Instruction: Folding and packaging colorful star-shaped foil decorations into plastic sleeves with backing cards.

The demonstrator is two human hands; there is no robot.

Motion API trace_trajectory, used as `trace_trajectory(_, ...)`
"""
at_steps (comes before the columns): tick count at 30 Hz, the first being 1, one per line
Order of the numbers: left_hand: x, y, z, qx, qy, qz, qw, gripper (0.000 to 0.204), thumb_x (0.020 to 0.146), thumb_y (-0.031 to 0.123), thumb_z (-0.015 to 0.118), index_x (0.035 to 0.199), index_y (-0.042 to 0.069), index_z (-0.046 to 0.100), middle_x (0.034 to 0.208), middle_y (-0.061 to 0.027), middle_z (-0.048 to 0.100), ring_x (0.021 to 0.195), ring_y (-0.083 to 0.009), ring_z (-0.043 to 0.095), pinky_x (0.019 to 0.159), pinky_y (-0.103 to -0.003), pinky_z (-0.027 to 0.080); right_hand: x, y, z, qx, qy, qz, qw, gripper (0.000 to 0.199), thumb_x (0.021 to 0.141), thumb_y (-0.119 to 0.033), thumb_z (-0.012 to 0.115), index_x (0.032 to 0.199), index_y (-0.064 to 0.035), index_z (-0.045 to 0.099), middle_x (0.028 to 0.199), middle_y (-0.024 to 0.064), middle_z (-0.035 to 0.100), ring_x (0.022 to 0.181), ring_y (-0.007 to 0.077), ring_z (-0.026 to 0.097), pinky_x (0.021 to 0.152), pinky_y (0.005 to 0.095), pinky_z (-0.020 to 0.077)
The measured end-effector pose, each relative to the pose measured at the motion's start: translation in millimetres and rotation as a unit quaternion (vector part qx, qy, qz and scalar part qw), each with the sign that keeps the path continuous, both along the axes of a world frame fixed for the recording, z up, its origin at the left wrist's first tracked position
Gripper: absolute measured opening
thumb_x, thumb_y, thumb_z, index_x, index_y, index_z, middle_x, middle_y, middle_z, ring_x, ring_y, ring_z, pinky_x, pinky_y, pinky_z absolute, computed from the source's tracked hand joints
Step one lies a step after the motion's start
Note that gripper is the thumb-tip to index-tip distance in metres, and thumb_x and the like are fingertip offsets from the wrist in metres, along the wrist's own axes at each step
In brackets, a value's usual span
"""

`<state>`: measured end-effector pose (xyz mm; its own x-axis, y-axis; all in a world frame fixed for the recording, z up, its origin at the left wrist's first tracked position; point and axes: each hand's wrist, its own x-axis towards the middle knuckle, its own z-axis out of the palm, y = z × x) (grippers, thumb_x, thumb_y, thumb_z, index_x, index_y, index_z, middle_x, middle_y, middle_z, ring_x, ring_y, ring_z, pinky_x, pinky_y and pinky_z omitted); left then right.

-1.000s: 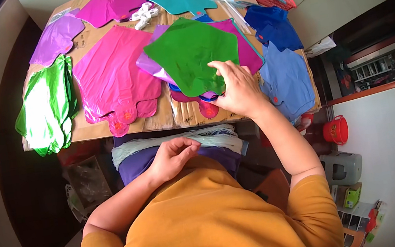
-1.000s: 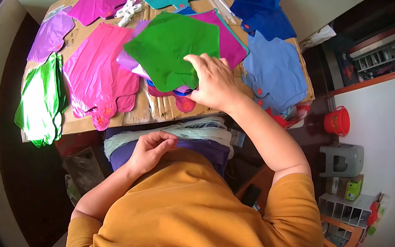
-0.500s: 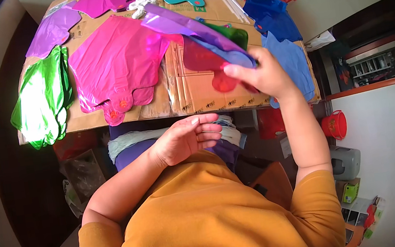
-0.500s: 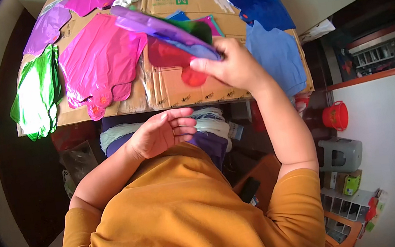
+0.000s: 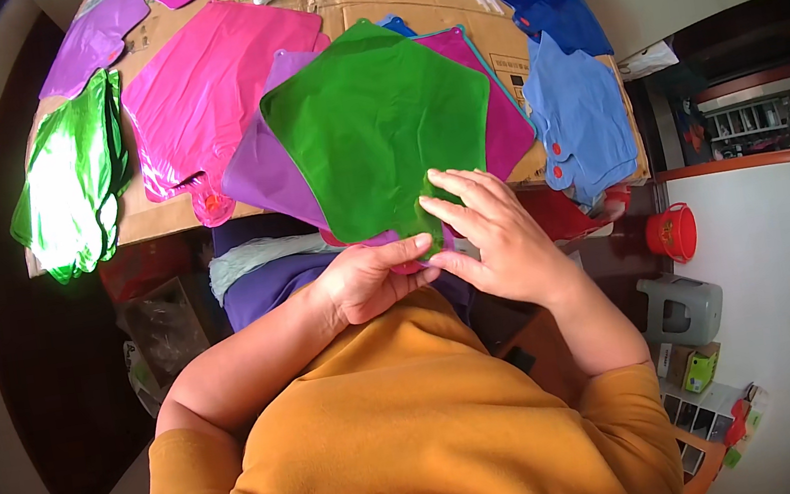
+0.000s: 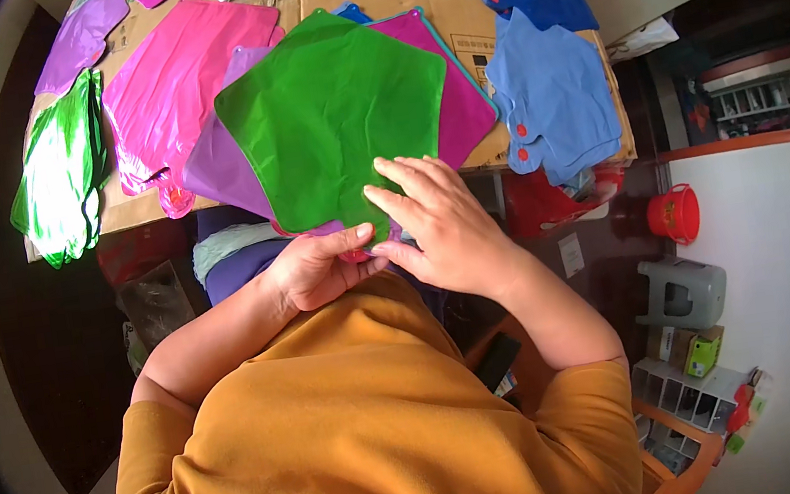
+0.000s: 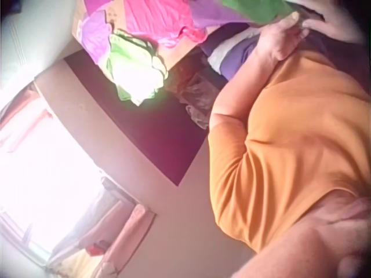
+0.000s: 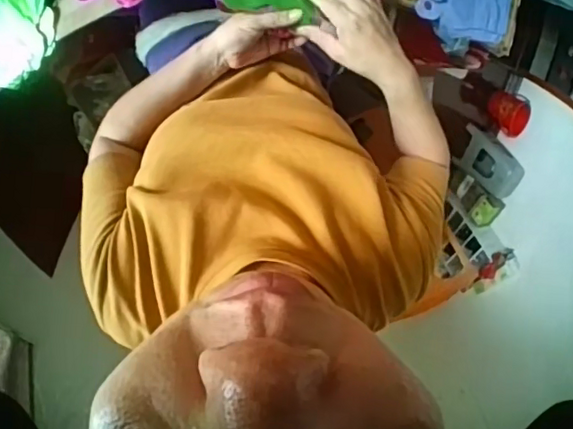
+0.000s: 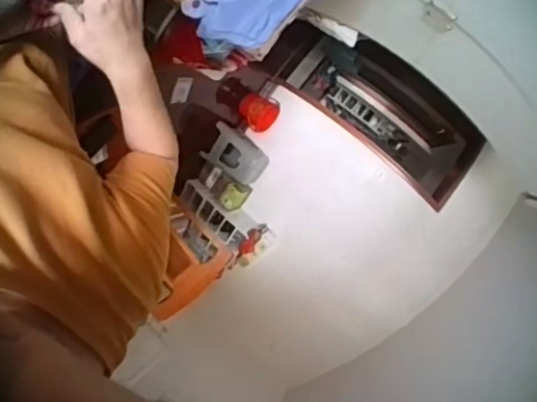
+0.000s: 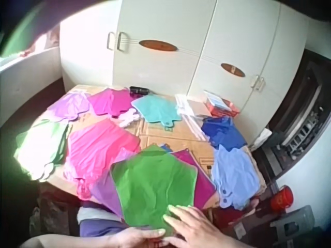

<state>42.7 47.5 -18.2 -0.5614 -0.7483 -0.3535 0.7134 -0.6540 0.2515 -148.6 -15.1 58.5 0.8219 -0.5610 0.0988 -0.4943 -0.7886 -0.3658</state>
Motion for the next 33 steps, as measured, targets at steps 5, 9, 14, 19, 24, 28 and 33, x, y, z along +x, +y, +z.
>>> trace_trajectory(5, 1.4, -1.6, 9.9, -0.089, 0.052, -0.056, 0.993, 0.037, 0.092, 0.009, 0.062, 0.128, 0.009, 0.053, 0.119, -0.0038, 0.060, 0.112, -0.0172, 0.056, 0.097, -0.035, 0.044, 6.1, 10.6, -3.0, -0.013, -0.010, -0.067, 0.998, 0.065, 0.077, -0.030, 0.073, 0.132, -0.0031, 0.052, 0.140, 0.0172, 0.043, 0.128, 0.0364, 0.039, 0.106, 0.0465, 0.0338)
trace_trajectory(9, -0.9, -5.9, 8.9, -0.045, 0.076, -0.022, 0.996, 0.038, 0.092, 0.014, 0.063, 0.128, 0.007, 0.052, 0.119, -0.0062, 0.060, 0.112, -0.0174, 0.057, 0.096, -0.034, 0.044, 6.6, 0.2, 9.4, 0.056, -0.057, -0.060, 0.995, 0.060, 0.077, -0.026, 0.073, 0.129, -0.0026, 0.055, 0.135, 0.0167, 0.050, 0.124, 0.0330, 0.045, 0.104, 0.0432, 0.0366)
trace_trajectory(14, -18.0, -5.8, 3.0, -0.011, -0.002, 0.059, 0.998, 0.033, 0.093, 0.004, 0.056, 0.126, 0.003, 0.051, 0.111, -0.0116, 0.062, 0.110, -0.0225, 0.059, 0.091, -0.035, 0.048, 15.0, -28.3, 40.3, 0.179, -0.094, -0.033, 0.979, 0.034, 0.077, -0.011, 0.070, 0.109, -0.0013, 0.066, 0.107, 0.0129, 0.067, 0.100, 0.0273, 0.064, 0.089, 0.0352, 0.0477)
trace_trajectory(19, -21.6, -6.5, 11.6, 0.017, -0.047, 0.063, 0.997, 0.030, 0.093, -0.004, 0.048, 0.123, -0.005, 0.048, 0.114, -0.0144, 0.058, 0.110, -0.0253, 0.061, 0.091, -0.036, 0.050, 41.5, -79.2, 47.7, 0.046, -0.103, -0.130, 0.985, 0.033, 0.079, -0.019, 0.075, 0.105, -0.0006, 0.066, 0.103, 0.0142, 0.066, 0.098, 0.0252, 0.064, 0.086, 0.0353, 0.0491)
trace_trajectory(24, -9.1, -7.9, 12.0, -0.027, 0.028, 0.030, 0.999, 0.046, 0.087, -0.006, 0.053, 0.132, -0.004, 0.042, 0.130, -0.0163, 0.052, 0.117, -0.0278, 0.057, 0.098, -0.039, 0.047, 35.7, -168.4, 16.9, 0.100, -0.054, -0.216, 0.970, 0.062, 0.068, -0.032, 0.082, 0.114, 0.0030, 0.059, 0.113, 0.0213, 0.061, 0.104, 0.0314, 0.061, 0.090, 0.0382, 0.0483)
trace_trajectory(28, -9.3, -10.5, 10.4, -0.041, 0.070, 0.004, 0.997, 0.038, 0.087, 0.001, 0.058, 0.125, 0.002, 0.055, 0.125, -0.0077, 0.060, 0.114, -0.0195, 0.058, 0.094, -0.032, 0.045, 45.7, -179.7, 15.5, 0.117, 0.042, -0.213, 0.969, 0.055, 0.067, -0.026, 0.084, 0.108, 0.0016, 0.059, 0.092, 0.0112, 0.062, 0.088, 0.0206, 0.060, 0.078, 0.0323, 0.0490)
trace_trajectory(33, -11.1, -12.5, -0.2, -0.028, 0.109, -0.009, 0.994, 0.029, 0.087, 0.008, 0.065, 0.115, 0.002, 0.058, 0.110, -0.0095, 0.063, 0.110, -0.0233, 0.058, 0.094, -0.036, 0.046, 41.1, -197.2, 11.9, 0.249, 0.032, -0.163, 0.954, 0.026, 0.072, -0.016, 0.078, 0.080, -0.0011, 0.059, 0.070, 0.0018, 0.059, 0.065, 0.0109, 0.054, 0.059, 0.0293, 0.0439)
